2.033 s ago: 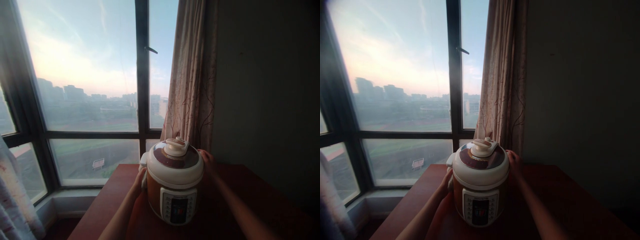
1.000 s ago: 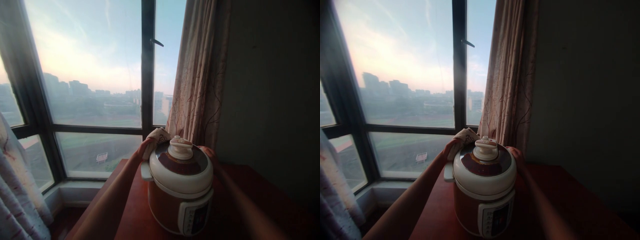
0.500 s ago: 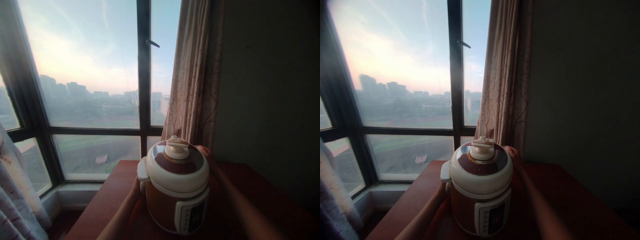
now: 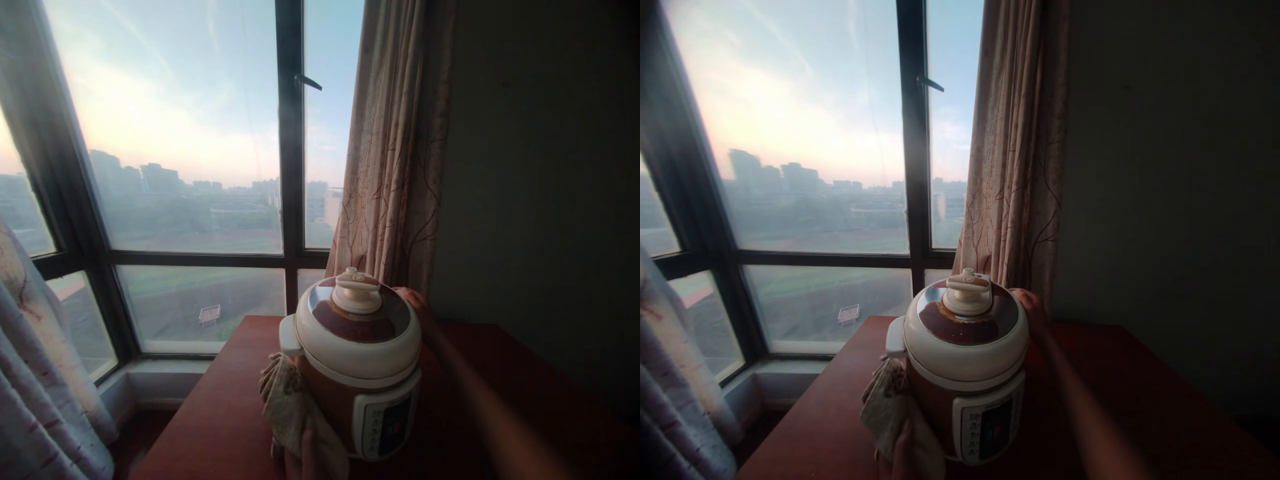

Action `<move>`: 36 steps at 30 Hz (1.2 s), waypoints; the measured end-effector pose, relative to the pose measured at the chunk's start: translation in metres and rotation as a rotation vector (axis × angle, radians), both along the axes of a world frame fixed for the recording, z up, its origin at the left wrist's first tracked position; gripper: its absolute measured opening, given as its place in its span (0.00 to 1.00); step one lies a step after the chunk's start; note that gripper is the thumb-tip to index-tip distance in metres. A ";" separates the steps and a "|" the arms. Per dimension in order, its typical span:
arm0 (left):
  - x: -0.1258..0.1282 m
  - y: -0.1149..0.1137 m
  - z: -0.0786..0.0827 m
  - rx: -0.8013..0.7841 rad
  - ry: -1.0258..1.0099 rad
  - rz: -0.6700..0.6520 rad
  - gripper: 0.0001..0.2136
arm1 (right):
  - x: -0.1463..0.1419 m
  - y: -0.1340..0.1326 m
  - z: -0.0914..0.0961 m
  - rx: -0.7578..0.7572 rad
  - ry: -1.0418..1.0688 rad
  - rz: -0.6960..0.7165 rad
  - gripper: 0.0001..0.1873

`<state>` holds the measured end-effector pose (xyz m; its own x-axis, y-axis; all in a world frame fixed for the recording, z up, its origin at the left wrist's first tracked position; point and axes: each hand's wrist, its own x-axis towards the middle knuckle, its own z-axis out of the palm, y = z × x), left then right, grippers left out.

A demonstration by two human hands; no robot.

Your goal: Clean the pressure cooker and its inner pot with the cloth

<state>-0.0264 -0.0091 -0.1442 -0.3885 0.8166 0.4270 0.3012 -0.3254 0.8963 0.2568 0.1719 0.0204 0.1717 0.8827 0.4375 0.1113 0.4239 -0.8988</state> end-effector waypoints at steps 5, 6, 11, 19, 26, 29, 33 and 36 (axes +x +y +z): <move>0.038 -0.009 0.013 0.153 0.222 0.034 0.24 | -0.001 -0.001 0.003 -0.004 -0.004 -0.011 0.28; 0.042 -0.009 0.017 0.200 0.287 0.054 0.24 | -0.001 -0.001 0.003 -0.006 -0.002 -0.012 0.28; 0.037 0.000 0.054 0.643 0.752 0.210 0.28 | 0.000 0.000 0.000 -0.012 0.014 -0.003 0.27; -0.016 0.042 0.151 0.656 0.753 0.123 0.31 | 0.001 0.000 -0.005 0.010 0.018 -0.019 0.27; -0.055 0.110 0.191 0.140 0.422 0.022 0.15 | 0.001 -0.003 -0.008 0.032 0.018 -0.146 0.26; -0.059 0.139 0.201 -0.007 0.356 -0.023 0.15 | 0.002 -0.005 -0.012 0.037 0.018 -0.241 0.26; -0.053 0.158 0.205 -0.036 0.315 -0.050 0.15 | 0.003 -0.007 -0.014 0.036 0.004 -0.333 0.25; -0.049 0.154 0.200 -0.061 0.281 -0.022 0.17 | 0.002 -0.008 -0.014 0.039 -0.009 -0.369 0.24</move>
<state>-0.0756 0.1450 0.0563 -0.2437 0.8508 0.4655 0.5340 -0.2830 0.7967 0.2591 0.1641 0.0059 0.4717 0.7443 0.4729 0.2708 0.3880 -0.8809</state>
